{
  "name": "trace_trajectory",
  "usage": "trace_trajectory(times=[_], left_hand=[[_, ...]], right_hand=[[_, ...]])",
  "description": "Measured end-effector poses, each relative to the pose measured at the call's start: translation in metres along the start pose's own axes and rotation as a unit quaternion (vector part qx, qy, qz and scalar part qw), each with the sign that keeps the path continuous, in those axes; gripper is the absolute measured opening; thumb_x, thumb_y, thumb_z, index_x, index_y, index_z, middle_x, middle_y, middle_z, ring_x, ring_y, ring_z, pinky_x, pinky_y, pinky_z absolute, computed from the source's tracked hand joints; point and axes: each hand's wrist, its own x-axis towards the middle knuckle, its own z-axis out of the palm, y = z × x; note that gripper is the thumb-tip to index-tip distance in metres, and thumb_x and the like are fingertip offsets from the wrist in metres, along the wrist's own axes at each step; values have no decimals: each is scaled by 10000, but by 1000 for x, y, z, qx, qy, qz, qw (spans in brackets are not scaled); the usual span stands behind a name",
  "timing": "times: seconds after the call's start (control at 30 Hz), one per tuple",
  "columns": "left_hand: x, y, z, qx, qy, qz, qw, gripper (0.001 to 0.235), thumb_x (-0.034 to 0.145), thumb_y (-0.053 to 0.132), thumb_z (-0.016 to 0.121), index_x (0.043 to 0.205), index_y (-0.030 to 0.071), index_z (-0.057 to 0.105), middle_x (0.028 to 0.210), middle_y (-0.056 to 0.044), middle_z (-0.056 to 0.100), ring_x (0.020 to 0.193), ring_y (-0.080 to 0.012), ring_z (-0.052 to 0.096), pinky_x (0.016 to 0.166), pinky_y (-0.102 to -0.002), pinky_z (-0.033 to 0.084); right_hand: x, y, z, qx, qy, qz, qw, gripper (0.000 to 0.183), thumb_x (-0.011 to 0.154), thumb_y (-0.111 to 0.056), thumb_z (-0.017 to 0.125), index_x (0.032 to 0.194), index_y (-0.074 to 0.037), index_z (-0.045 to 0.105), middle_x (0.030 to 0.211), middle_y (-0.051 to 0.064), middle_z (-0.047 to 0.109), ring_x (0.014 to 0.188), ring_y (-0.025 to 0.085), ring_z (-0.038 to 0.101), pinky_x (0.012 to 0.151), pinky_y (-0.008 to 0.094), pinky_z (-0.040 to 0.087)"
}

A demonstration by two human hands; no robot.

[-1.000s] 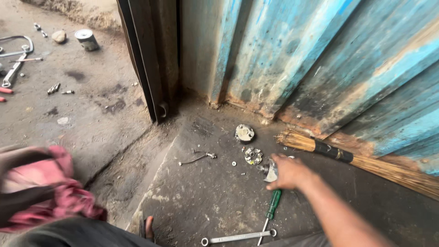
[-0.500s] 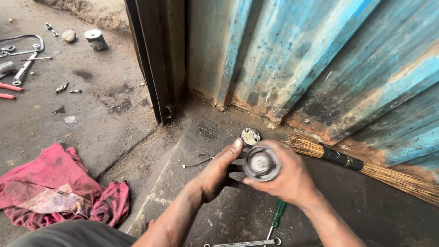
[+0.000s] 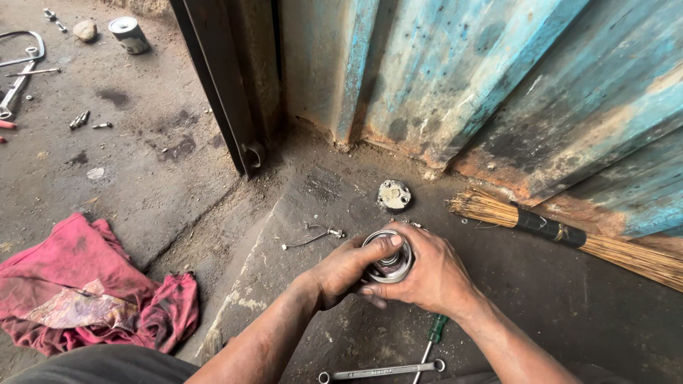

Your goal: The person disassembles a small cylindrical mechanical part using a screwdriver and wrench, then wipes the interior and exterior of the components with a red cloth. The person reassembles the part and continues wiping it.

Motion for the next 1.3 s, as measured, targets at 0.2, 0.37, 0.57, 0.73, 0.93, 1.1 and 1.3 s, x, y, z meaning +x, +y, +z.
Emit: trace_trajectory(times=[0.2,0.37,0.57,0.73,0.93,1.1,1.3], left_hand=[[-4,5,4,39,78,-66,994,799,856,576,664,1349,-39,534,1075,-239,721,793,-263,781,536,-322,639],[-13,17,13,172,123,-76,974,787,817,626,649,1261,-24,645,990,-214,763,648,-276,727,428,-306,596],[-8,8,-3,166,49,-122,977,1033,771,884,400,1318,37,625,1037,-207,747,758,-213,752,576,-368,646],[4,-22,-40,209,-12,-57,976,1037,721,877,464,1394,93,538,1131,-200,707,958,-221,671,825,-480,585],[14,-33,-18,249,2,12,968,776,710,559,822,1255,32,654,1050,-161,788,990,-205,738,958,-423,544],[7,-8,-15,205,-14,-49,978,664,721,432,829,1272,91,682,1019,-129,753,928,-245,700,887,-487,576],[-2,-16,-18,250,28,-38,967,735,739,353,878,1354,117,552,1138,-85,724,1052,-186,698,951,-414,571]], right_hand=[[0,-2,7,8,-41,12,999,1072,462,-522,998,1375,-150,576,1115,85,719,1078,241,716,935,419,582],[-7,-11,3,20,-49,20,998,975,481,-522,984,1320,-198,609,1112,47,749,1079,213,731,937,409,592],[-2,1,6,92,-61,85,990,984,471,-503,965,1316,-176,584,1217,54,739,1142,198,721,1019,415,557],[8,37,17,267,-3,138,954,979,483,-493,928,1319,-96,607,1269,107,730,1242,257,666,1122,460,485],[10,63,15,456,26,225,861,972,541,-569,871,1326,-36,660,1258,172,740,1290,282,601,1149,519,331],[14,65,4,422,72,233,873,913,557,-542,864,1330,-105,652,1236,121,753,1264,225,599,1105,473,345],[20,76,-63,153,194,275,929,762,639,-390,928,1303,-120,668,1215,94,744,1143,202,694,988,386,542]])
